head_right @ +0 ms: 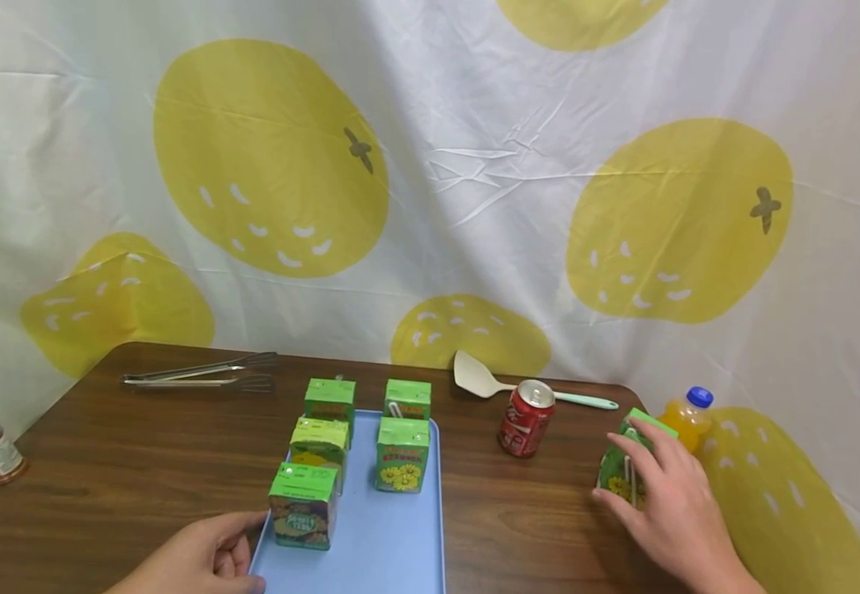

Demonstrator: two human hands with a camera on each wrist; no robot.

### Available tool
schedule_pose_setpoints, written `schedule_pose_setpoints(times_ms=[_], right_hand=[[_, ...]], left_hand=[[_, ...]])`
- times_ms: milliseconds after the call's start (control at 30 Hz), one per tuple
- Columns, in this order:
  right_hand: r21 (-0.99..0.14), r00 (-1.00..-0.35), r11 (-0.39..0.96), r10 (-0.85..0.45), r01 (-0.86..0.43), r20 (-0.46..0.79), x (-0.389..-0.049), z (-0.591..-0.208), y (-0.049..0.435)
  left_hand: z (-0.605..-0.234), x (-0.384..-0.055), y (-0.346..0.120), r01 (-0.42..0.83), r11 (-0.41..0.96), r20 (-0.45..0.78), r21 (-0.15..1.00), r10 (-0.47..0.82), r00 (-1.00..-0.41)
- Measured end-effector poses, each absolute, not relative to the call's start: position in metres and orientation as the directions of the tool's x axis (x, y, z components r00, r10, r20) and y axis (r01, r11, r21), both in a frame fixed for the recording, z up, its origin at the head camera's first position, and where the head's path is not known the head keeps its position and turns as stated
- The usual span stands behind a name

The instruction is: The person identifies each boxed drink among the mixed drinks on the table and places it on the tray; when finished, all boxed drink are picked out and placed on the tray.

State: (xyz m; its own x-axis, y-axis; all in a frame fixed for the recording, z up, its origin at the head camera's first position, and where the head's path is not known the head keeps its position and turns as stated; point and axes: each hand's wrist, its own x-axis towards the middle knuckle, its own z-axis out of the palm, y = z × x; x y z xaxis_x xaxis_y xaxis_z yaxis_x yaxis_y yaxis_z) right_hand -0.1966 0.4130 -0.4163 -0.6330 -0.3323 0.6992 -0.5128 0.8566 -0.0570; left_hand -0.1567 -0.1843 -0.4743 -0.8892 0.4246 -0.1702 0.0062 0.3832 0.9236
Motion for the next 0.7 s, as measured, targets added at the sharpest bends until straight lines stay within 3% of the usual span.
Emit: schedule_pose_setpoints(times_ms=[200,700], right_hand=[[-0.083,-0.673,0.880,-0.294,-0.468,0.679,-0.196,-0.416,0.423],[-0.097,-0.694,0.898,-0.259,-0.429,0.671,-0.199,-0.425,0.439]], left_hand=[[-0.476,-0.157,-0.185,0.000,0.387,-0.178,0.922,0.424,-0.888],[-0.474,-0.158,-0.184,-0.040,0.398,-0.216,0.917,0.408,-0.887]])
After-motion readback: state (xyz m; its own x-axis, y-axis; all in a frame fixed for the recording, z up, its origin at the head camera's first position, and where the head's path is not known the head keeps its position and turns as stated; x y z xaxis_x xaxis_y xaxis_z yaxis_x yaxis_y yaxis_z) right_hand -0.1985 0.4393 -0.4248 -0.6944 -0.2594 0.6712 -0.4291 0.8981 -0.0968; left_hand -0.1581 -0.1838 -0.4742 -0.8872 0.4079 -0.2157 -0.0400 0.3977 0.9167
